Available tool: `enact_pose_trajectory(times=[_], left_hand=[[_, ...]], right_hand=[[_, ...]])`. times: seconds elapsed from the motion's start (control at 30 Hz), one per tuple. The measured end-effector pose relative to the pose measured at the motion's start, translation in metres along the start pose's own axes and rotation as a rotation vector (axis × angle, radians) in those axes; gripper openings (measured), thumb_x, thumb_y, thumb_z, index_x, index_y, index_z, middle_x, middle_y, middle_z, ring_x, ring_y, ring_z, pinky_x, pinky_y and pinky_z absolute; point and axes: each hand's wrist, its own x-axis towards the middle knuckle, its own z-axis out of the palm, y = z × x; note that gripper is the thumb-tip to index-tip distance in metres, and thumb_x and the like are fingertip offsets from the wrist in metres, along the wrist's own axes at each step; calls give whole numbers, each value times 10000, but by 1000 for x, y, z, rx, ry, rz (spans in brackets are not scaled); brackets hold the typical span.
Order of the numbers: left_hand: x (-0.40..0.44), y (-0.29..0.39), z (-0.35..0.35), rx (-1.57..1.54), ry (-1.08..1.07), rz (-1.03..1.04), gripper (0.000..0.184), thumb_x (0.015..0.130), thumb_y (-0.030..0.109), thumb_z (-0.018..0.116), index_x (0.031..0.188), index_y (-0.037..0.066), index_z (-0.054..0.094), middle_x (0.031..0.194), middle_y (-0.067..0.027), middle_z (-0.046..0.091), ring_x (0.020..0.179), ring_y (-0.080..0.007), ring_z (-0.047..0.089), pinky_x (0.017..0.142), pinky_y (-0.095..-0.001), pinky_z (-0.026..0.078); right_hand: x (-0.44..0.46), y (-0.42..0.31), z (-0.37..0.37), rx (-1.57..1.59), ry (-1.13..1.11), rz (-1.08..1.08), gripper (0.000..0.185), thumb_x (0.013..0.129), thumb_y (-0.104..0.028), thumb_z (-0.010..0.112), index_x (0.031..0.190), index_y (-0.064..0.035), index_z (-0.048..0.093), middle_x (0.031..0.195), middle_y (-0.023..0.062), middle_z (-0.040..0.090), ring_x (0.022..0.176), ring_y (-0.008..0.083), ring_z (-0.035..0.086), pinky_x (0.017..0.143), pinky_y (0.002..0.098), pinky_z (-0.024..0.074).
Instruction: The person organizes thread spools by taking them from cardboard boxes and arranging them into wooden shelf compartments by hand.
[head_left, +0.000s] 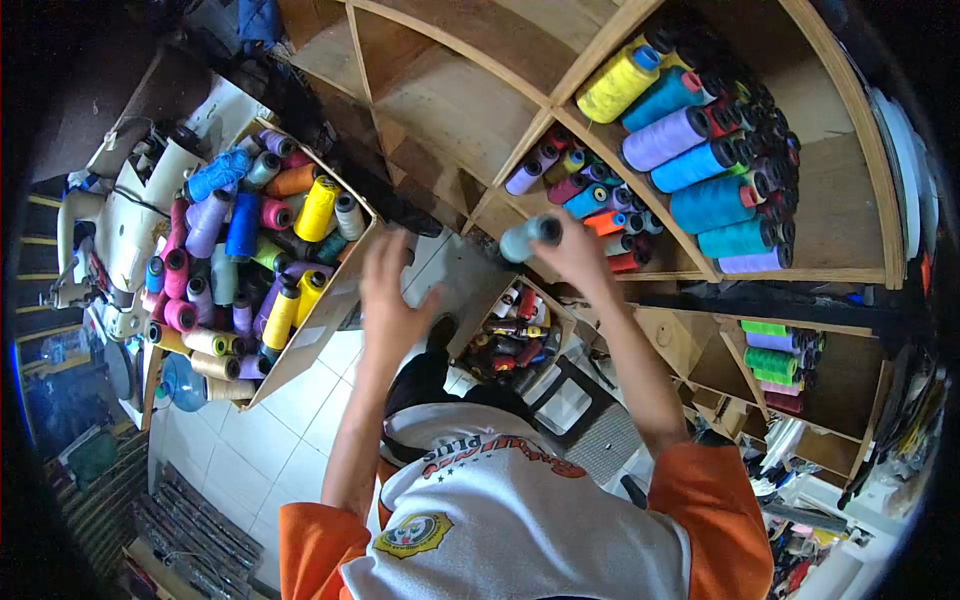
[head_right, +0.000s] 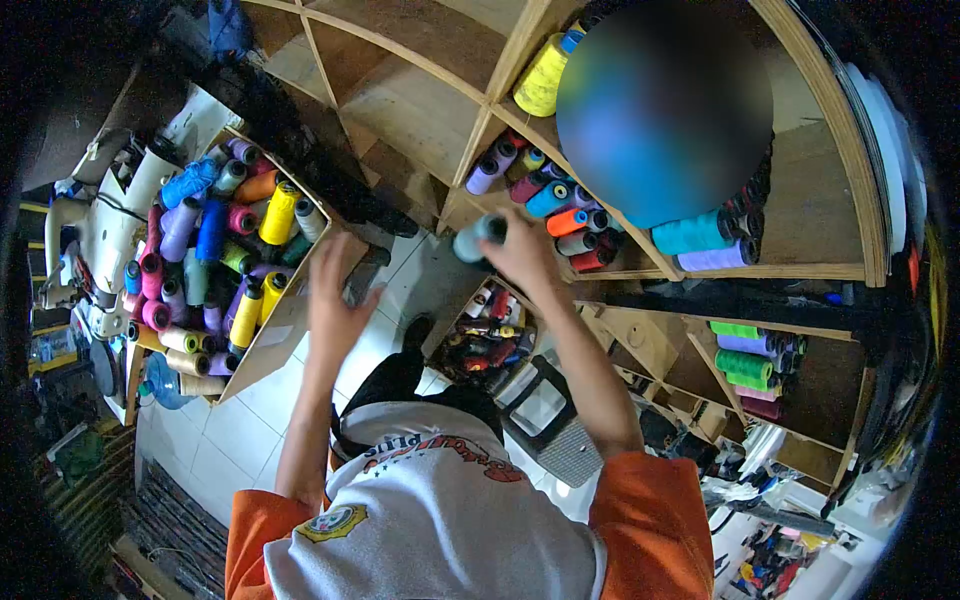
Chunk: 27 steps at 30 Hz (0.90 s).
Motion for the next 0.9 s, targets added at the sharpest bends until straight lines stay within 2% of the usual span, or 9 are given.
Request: enact_pose_trajectory(times=[0.07, 0.2, 0.3, 0.47, 0.5, 0.57, 0.63, 0.73, 0.9], left_hand=[[9, -22, -27, 109, 146, -32, 723, 642, 32, 753, 1306, 47, 465, 1283, -210, 468, 1192, -391, 458, 1005, -426, 392], [12, -66, -86, 350, 339, -62, 454, 757, 33, 667, 1194, 23, 544, 1237, -210, 508, 1166, -373, 493, 985, -418, 408], [0, -98, -114, 457, 355, -160, 435, 760, 54, 678, 1174, 23, 552, 1231, -213, 511, 1148, -383, 505, 966, -438, 423], [-23, -137, -126, 660, 107, -394, 365, 801, 172, 633, 1141, 48, 583, 1200, -175, 549, 1072, -379, 535, 894, -456, 455], [-30, -160, -124, 733, 101, -281, 341, 790, 150, 621, 1112, 40, 601, 1147, -166, 583, 1089, -361, 528, 910, -457, 444], [-31, -156, -126, 776, 46, -222, 359, 762, 109, 603, 1113, 35, 606, 1113, -160, 605, 1099, -345, 524, 922, -459, 433], [-32, -177, -124, 565, -32, -225, 398, 736, 81, 586, 1132, 47, 605, 1156, -150, 590, 1115, -338, 517, 928, -463, 427], [-31, -141, -123, 583, -120, -308, 456, 724, 100, 602, 1179, 76, 584, 1221, -117, 558, 1093, -321, 542, 898, -475, 434], [-30, -138, -129, 600, -144, -316, 480, 678, 160, 694, 1140, 79, 595, 1078, -130, 586, 998, -335, 573, 826, -430, 476]], right_hand=[[28, 20, 2, -71, 40, 18, 581, 722, -330, 751, 1204, -99, 522, 934, 242, 647, 886, 424, 621, 771, 486, 499], [73, 35, 9, -180, 45, 111, 571, 725, -296, 751, 1194, -77, 513, 993, 256, 630, 950, 431, 593, 798, 497, 487], [97, 55, 22, -246, 81, 33, 576, 721, -286, 756, 1191, -59, 514, 1030, 251, 625, 994, 412, 586, 817, 482, 487], [107, 69, 34, -331, 147, -83, 616, 714, -270, 760, 1240, -66, 514, 1145, 259, 574, 1053, 403, 563, 866, 479, 480], [100, 47, 22, -280, 63, 44, 637, 688, -256, 790, 1230, -41, 535, 1186, 258, 560, 1107, 412, 531, 933, 446, 453], [111, 73, 33, -240, -38, 49, 666, 692, -241, 785, 1260, -25, 513, 1214, 263, 546, 1129, 420, 516, 956, 447, 437], [107, 80, 38, -199, 90, -33, 687, 698, -229, 780, 1284, -15, 492, 1235, 277, 529, 1153, 427, 501, 976, 446, 425], [100, 78, 42, -300, 105, -21, 715, 706, -237, 776, 1311, -18, 464, 1278, 300, 484, 1183, 429, 480, 989, 441, 420], [65, 45, 33, -275, 281, -41, 678, 741, -246, 749, 1309, -27, 449, 1247, 275, 496, 1132, 435, 505, 922, 453, 462]])
